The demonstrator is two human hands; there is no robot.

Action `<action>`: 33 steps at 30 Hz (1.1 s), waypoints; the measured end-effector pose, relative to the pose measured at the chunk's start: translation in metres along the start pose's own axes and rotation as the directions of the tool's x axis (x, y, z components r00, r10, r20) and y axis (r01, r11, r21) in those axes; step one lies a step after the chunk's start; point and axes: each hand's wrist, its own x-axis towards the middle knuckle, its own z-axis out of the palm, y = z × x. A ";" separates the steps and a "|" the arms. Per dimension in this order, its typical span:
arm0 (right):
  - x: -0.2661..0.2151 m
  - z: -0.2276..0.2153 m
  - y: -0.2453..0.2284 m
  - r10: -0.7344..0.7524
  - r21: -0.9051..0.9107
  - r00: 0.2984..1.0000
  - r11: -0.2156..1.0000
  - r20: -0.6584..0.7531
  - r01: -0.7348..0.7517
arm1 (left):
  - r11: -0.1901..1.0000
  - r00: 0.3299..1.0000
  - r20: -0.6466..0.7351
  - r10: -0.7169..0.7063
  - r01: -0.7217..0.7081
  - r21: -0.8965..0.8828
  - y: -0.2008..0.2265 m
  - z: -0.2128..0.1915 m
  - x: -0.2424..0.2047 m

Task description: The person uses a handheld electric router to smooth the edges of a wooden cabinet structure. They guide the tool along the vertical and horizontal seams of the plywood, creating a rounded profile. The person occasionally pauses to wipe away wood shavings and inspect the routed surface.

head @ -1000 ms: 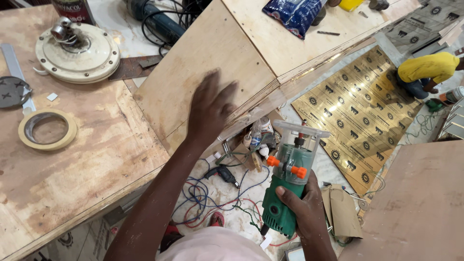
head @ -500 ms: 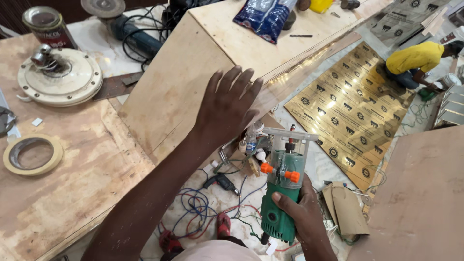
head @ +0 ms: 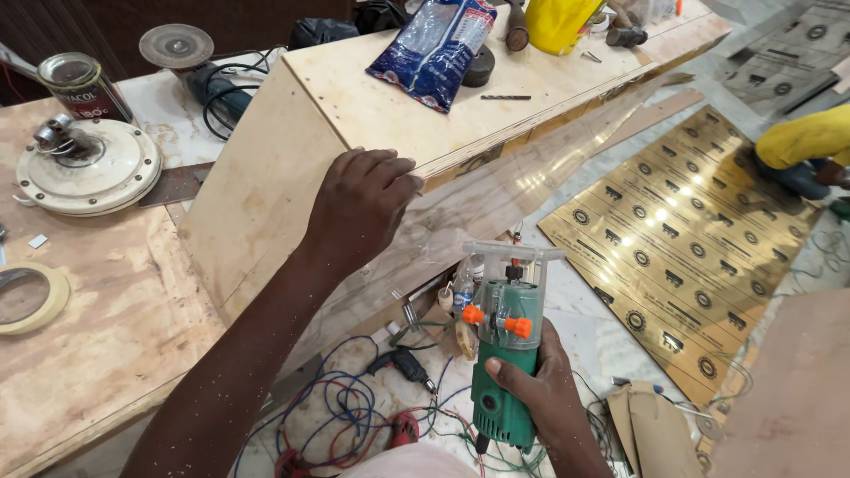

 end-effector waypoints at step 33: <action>0.061 -0.091 -0.012 -0.005 0.021 0.988 1.000 0.153 0.002 | 0.998 0.973 0.229 0.029 -0.040 0.042 0.029 0.133 0.170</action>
